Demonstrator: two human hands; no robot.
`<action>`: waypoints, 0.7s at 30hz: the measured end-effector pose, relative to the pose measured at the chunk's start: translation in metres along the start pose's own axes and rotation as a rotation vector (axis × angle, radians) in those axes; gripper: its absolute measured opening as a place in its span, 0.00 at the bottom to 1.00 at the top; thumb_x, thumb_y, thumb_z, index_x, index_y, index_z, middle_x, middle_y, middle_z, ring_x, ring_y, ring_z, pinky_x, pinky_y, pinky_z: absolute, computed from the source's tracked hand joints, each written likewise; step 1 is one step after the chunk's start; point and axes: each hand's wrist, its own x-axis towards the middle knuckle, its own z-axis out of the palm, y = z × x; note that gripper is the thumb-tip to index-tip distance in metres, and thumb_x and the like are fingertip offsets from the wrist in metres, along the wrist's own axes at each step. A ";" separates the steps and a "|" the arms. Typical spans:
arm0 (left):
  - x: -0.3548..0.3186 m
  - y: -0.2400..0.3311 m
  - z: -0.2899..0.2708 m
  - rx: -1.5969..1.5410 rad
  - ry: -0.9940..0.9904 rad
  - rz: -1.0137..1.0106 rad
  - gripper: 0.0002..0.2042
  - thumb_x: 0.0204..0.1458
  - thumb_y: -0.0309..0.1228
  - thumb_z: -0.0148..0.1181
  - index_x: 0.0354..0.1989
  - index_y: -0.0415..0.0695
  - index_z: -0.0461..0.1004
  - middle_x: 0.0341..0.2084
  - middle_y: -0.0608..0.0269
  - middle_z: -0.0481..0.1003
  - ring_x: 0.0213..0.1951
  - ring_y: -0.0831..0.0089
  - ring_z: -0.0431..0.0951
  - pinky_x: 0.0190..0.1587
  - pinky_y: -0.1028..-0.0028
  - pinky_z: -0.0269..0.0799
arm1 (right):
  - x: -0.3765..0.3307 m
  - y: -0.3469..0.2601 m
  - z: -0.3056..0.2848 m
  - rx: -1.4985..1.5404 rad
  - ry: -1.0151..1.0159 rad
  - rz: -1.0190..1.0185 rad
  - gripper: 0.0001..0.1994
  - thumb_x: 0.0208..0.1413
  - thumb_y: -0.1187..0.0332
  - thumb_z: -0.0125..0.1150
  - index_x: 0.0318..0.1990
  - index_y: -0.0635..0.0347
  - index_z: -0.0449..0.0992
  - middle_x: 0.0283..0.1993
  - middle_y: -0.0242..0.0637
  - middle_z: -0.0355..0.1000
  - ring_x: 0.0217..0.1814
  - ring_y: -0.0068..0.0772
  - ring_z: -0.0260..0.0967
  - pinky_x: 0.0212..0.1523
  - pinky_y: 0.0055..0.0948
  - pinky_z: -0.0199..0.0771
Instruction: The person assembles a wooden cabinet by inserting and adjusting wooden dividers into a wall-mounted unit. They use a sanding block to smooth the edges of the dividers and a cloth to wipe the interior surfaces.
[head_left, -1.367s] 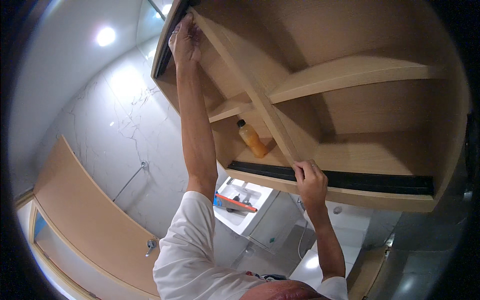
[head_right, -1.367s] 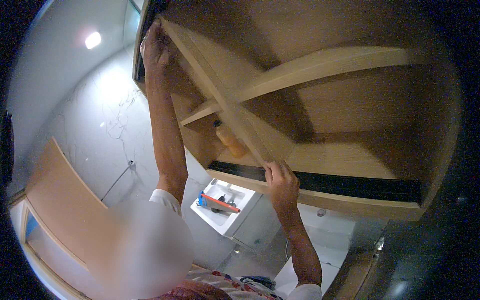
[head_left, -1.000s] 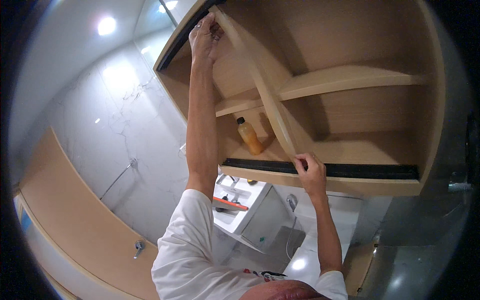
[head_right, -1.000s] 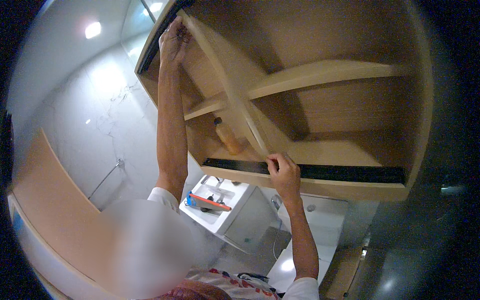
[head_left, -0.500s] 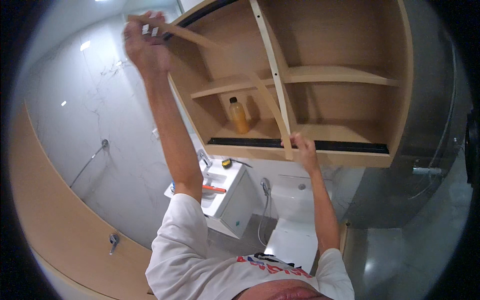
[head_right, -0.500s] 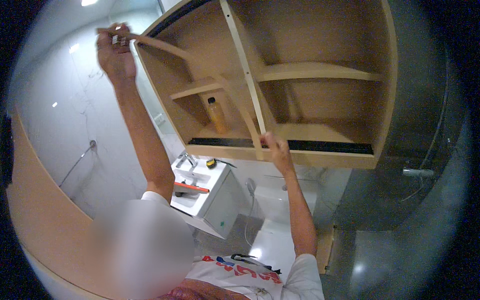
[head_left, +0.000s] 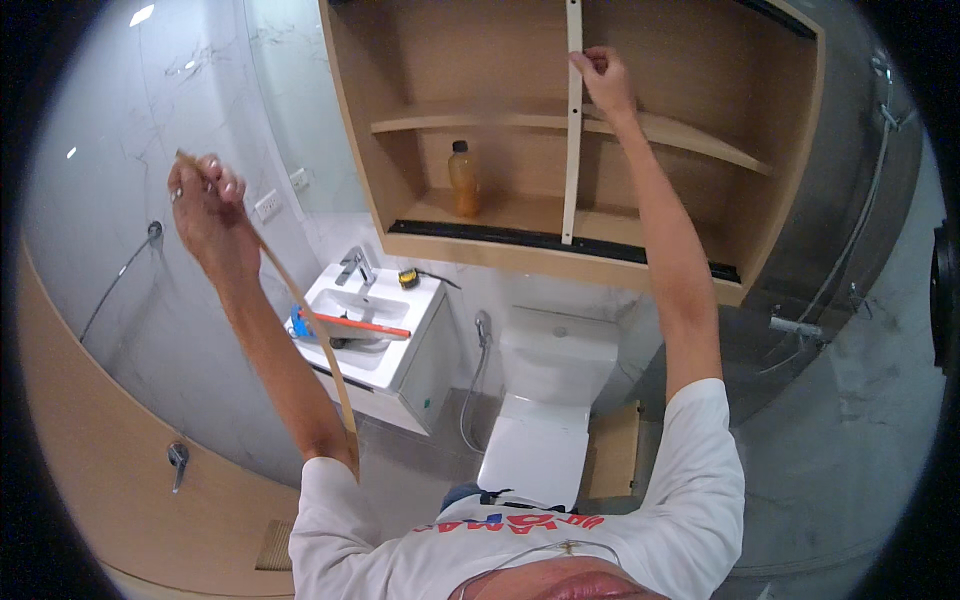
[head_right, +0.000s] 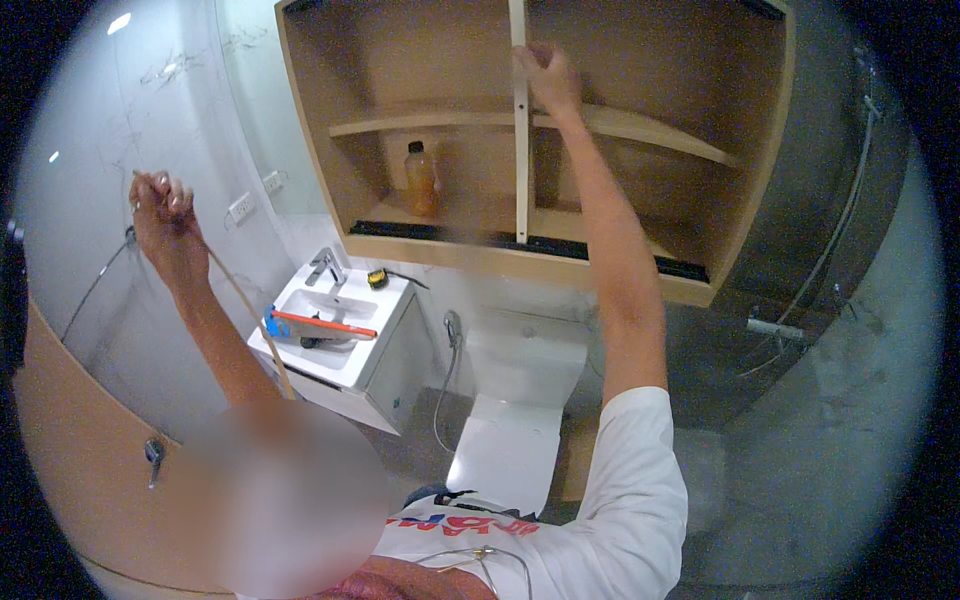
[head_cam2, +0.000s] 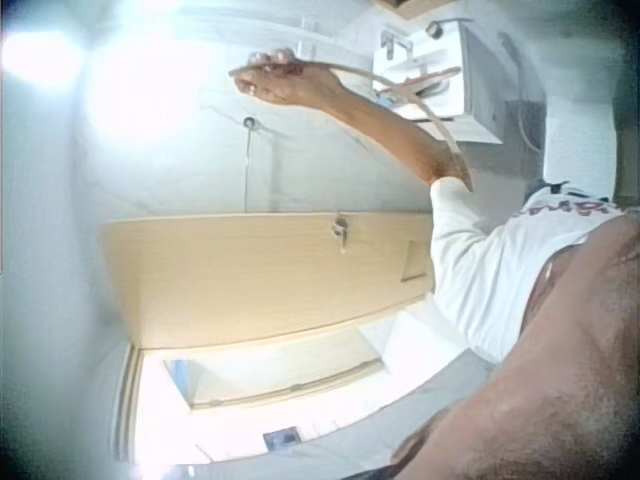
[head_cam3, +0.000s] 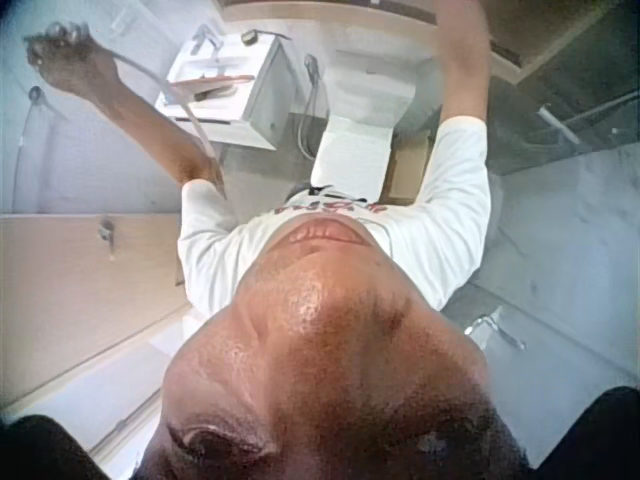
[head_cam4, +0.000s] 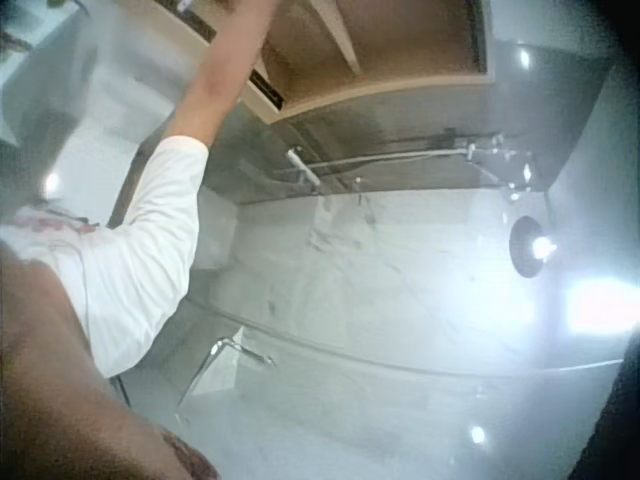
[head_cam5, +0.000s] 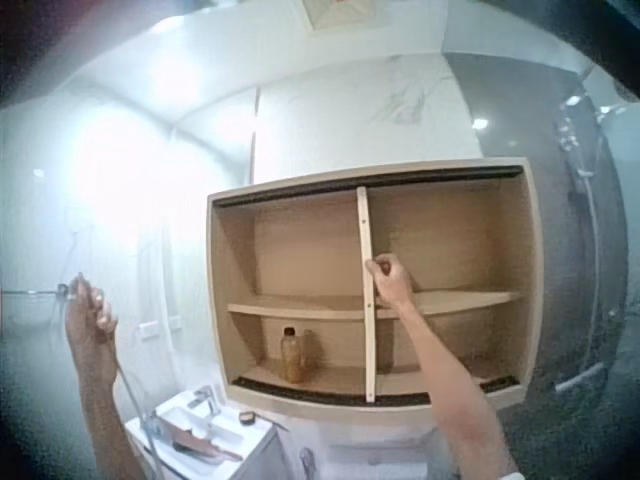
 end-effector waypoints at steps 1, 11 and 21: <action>-0.008 0.007 -0.022 0.028 0.016 -0.007 0.07 0.67 0.34 0.56 0.41 0.45 0.70 0.32 0.65 0.70 0.29 0.79 0.66 0.33 0.78 0.63 | -0.004 0.005 0.003 0.060 -0.012 0.040 0.33 0.54 0.40 0.67 0.49 0.66 0.79 0.47 0.49 0.80 0.50 0.47 0.78 0.53 0.42 0.75; -0.056 0.016 -0.116 0.192 0.127 -0.217 0.09 0.67 0.36 0.56 0.50 0.47 0.71 0.32 0.68 0.69 0.29 0.80 0.68 0.31 0.80 0.65 | -0.042 -0.019 -0.002 0.132 0.065 -0.009 0.24 0.64 0.49 0.63 0.53 0.64 0.76 0.42 0.34 0.77 0.41 0.24 0.73 0.47 0.29 0.75; -0.251 -0.043 -0.151 -0.015 -0.119 -1.103 0.13 0.68 0.41 0.50 0.50 0.45 0.68 0.25 0.70 0.72 0.23 0.80 0.71 0.26 0.77 0.69 | -0.597 -0.165 0.082 0.636 -0.860 0.824 0.19 0.62 0.73 0.63 0.59 0.59 0.70 0.53 0.34 0.73 0.54 0.28 0.72 0.57 0.30 0.71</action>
